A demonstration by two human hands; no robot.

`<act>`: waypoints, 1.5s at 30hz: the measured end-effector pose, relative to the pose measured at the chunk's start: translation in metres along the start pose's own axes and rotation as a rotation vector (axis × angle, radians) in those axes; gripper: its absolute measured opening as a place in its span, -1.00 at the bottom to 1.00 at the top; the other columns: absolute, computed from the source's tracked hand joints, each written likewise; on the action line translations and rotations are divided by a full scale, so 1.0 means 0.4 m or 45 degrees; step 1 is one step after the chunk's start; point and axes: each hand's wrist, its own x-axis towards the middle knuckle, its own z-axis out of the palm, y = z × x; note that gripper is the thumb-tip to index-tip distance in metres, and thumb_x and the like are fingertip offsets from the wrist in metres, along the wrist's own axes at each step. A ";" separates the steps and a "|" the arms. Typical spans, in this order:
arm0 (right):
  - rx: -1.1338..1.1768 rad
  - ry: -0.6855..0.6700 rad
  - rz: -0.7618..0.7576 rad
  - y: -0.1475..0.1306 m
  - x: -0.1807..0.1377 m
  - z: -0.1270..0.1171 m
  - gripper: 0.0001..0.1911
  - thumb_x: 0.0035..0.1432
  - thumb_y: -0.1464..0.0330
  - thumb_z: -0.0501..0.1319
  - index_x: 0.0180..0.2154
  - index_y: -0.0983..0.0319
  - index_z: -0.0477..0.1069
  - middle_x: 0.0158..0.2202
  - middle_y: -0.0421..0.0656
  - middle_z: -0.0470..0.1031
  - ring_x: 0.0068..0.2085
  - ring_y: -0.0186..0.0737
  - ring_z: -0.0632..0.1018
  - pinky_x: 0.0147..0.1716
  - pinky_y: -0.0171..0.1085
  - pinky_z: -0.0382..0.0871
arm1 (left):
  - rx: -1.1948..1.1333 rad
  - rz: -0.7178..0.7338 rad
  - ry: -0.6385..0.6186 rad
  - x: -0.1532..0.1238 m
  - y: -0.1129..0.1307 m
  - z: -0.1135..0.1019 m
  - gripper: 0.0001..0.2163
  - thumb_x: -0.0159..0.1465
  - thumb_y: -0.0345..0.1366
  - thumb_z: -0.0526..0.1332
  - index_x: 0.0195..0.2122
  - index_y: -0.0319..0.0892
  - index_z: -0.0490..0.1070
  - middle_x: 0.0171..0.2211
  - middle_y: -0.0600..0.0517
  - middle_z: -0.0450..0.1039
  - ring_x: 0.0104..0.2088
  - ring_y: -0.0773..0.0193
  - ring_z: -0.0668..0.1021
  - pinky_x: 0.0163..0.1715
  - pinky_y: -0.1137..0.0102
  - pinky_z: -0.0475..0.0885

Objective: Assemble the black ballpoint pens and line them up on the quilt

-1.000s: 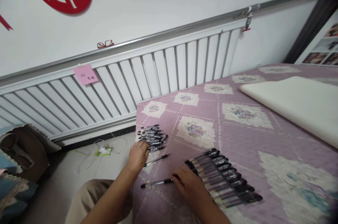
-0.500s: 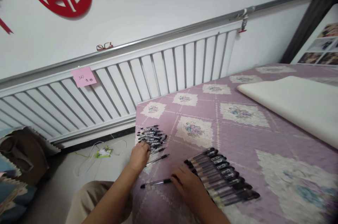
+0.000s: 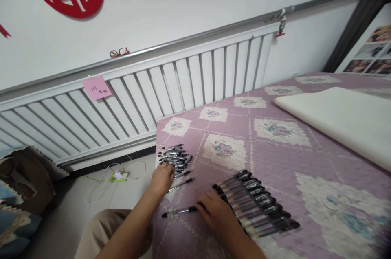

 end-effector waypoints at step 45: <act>0.931 0.412 0.373 0.053 0.001 -0.024 -0.75 0.08 0.24 0.13 -0.23 0.22 0.42 -0.30 -0.12 0.53 -0.25 -0.16 0.52 -0.25 -0.21 0.41 | -0.565 0.177 0.176 -0.278 0.084 0.064 -0.83 0.25 -0.36 0.04 -0.25 -0.09 0.41 -0.24 -0.04 0.44 -0.18 0.15 0.46 -0.15 0.25 0.37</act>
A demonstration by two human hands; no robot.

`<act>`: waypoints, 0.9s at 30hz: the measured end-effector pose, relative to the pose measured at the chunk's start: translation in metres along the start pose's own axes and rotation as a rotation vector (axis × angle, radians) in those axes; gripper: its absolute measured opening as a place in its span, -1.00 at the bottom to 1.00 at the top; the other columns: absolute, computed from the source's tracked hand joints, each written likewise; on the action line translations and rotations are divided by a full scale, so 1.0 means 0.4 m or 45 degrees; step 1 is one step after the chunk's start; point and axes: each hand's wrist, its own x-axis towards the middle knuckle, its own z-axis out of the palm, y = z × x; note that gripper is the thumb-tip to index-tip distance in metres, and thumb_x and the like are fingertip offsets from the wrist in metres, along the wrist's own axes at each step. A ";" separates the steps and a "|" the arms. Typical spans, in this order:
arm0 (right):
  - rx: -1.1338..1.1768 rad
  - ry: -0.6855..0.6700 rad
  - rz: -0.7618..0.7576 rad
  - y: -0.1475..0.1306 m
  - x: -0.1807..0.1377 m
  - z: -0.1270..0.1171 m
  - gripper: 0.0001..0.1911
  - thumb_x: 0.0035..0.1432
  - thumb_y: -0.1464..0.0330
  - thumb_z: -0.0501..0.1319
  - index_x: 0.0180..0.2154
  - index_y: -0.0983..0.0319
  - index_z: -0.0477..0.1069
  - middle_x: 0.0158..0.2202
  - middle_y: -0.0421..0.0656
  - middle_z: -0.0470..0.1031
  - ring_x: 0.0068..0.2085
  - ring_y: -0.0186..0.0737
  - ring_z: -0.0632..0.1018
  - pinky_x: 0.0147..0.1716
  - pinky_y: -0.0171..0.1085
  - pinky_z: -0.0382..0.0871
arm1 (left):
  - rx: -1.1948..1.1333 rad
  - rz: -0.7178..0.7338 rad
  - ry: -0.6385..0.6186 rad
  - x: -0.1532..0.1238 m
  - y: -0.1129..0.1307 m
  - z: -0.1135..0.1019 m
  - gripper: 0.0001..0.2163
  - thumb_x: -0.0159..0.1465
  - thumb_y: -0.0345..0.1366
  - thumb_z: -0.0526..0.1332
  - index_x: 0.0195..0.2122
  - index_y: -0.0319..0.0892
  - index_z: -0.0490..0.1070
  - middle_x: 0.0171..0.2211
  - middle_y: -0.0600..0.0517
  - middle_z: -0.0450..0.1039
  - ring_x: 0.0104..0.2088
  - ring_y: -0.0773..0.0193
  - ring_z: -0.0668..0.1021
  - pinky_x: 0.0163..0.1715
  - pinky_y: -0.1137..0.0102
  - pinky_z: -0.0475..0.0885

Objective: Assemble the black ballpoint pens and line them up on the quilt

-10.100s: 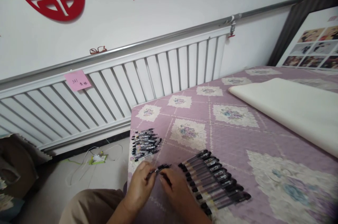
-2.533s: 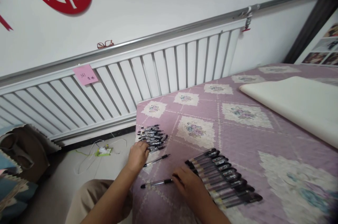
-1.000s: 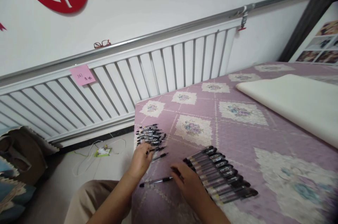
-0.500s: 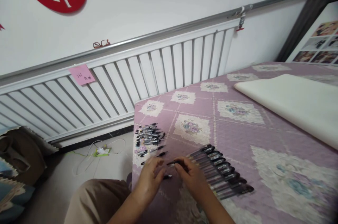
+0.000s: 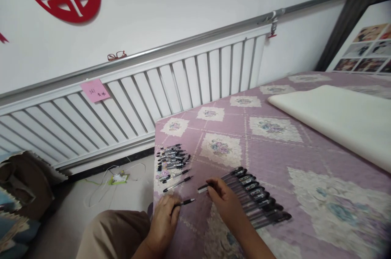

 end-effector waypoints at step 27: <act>-0.388 -0.404 -0.135 0.001 -0.019 0.073 -0.81 0.05 0.45 0.07 -0.31 0.20 0.43 -0.31 -0.14 0.53 -0.25 -0.18 0.50 -0.22 -0.23 0.33 | -0.179 -0.028 -0.027 0.000 0.002 -0.011 -0.86 0.25 -0.38 0.04 -0.31 -0.12 0.38 -0.32 0.01 0.42 -0.25 0.24 0.45 -0.22 0.36 0.38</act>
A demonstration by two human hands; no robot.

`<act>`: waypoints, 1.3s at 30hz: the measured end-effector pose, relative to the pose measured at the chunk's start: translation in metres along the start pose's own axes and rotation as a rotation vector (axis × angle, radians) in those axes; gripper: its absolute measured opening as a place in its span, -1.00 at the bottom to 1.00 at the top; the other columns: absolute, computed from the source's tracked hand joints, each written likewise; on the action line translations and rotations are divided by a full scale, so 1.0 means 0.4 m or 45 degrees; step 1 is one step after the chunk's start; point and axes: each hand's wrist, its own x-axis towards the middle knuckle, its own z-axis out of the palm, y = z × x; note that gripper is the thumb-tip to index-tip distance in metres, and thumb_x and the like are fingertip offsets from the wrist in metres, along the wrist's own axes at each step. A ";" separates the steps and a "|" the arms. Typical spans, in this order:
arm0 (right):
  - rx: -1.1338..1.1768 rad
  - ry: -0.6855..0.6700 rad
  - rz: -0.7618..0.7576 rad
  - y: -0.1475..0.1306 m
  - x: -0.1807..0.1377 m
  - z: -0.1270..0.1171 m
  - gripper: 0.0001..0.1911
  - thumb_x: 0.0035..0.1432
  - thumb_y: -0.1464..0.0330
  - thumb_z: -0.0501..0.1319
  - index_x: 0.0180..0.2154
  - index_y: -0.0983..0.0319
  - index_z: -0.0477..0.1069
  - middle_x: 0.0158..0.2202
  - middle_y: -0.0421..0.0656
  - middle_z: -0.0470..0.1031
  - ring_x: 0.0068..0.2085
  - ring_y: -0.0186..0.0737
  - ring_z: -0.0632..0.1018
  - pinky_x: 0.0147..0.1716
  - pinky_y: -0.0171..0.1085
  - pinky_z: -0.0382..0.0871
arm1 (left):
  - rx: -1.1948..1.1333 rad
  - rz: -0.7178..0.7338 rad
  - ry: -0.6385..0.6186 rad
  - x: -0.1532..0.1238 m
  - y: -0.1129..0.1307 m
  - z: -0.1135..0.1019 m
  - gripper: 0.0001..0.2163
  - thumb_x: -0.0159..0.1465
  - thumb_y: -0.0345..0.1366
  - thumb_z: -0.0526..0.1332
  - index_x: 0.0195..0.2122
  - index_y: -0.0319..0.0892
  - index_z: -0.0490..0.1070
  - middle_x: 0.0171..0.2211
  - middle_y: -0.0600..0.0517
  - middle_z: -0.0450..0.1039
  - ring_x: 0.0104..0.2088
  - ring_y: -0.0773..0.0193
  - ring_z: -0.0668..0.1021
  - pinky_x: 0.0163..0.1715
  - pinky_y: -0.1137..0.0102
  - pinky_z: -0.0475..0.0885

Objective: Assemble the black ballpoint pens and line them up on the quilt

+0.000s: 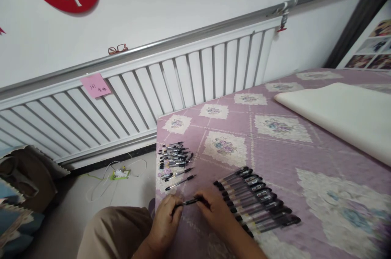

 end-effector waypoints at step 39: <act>0.058 1.041 0.274 0.103 -0.028 -0.336 -0.67 0.07 0.14 0.10 -0.25 0.21 0.44 -0.26 -0.10 0.55 -0.23 -0.15 0.53 -0.17 -0.19 0.37 | 0.123 0.175 -0.164 0.253 0.258 0.149 -0.76 0.26 -0.38 0.04 -0.18 -0.06 0.47 -0.28 0.01 0.43 -0.24 0.25 0.45 -0.20 0.39 0.35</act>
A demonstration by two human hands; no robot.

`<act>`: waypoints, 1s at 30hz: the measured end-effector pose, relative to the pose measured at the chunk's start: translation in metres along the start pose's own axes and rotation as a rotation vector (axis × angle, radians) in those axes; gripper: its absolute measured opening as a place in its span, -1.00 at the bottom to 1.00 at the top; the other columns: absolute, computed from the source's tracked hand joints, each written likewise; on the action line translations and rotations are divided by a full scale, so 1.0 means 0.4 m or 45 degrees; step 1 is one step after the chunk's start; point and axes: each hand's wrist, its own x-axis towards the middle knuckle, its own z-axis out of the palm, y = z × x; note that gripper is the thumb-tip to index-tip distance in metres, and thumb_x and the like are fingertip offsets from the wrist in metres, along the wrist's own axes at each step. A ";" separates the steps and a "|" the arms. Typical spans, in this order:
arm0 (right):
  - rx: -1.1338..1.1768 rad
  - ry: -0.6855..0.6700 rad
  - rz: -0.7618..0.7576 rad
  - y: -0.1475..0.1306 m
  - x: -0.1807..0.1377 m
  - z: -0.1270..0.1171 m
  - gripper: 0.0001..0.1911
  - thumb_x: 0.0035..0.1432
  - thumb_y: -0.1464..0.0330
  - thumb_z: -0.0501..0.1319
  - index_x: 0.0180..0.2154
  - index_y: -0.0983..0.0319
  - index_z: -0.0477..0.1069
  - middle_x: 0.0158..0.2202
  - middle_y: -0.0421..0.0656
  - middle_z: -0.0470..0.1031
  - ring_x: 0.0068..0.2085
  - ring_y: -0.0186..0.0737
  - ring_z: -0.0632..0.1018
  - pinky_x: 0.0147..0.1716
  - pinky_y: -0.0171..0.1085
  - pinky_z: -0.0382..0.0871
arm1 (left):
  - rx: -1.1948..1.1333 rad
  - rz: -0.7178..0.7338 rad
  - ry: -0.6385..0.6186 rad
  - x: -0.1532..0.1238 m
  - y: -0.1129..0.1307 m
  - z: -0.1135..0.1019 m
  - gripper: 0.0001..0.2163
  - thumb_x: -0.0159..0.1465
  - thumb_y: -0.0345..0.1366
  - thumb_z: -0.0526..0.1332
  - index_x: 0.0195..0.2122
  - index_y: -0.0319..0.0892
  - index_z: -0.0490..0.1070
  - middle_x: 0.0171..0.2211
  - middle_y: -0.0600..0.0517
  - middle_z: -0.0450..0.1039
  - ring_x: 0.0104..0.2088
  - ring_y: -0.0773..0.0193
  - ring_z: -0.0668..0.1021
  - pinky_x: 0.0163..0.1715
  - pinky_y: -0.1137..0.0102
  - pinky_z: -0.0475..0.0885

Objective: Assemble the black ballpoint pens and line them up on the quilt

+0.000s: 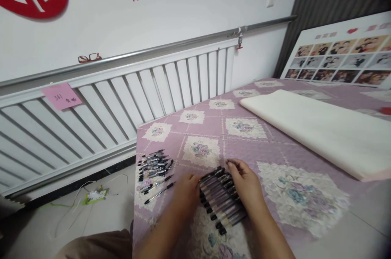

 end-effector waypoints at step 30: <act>-0.793 -0.452 -0.151 0.057 0.024 0.039 -0.57 0.18 0.43 -0.05 0.04 0.40 0.32 0.03 0.10 0.42 0.05 -0.05 0.43 0.05 -0.10 0.24 | -0.122 0.012 -0.076 0.097 -0.016 0.100 -0.69 0.19 -0.45 0.03 -0.08 -0.22 0.43 -0.11 -0.06 0.49 -0.08 0.19 0.47 0.01 0.32 0.31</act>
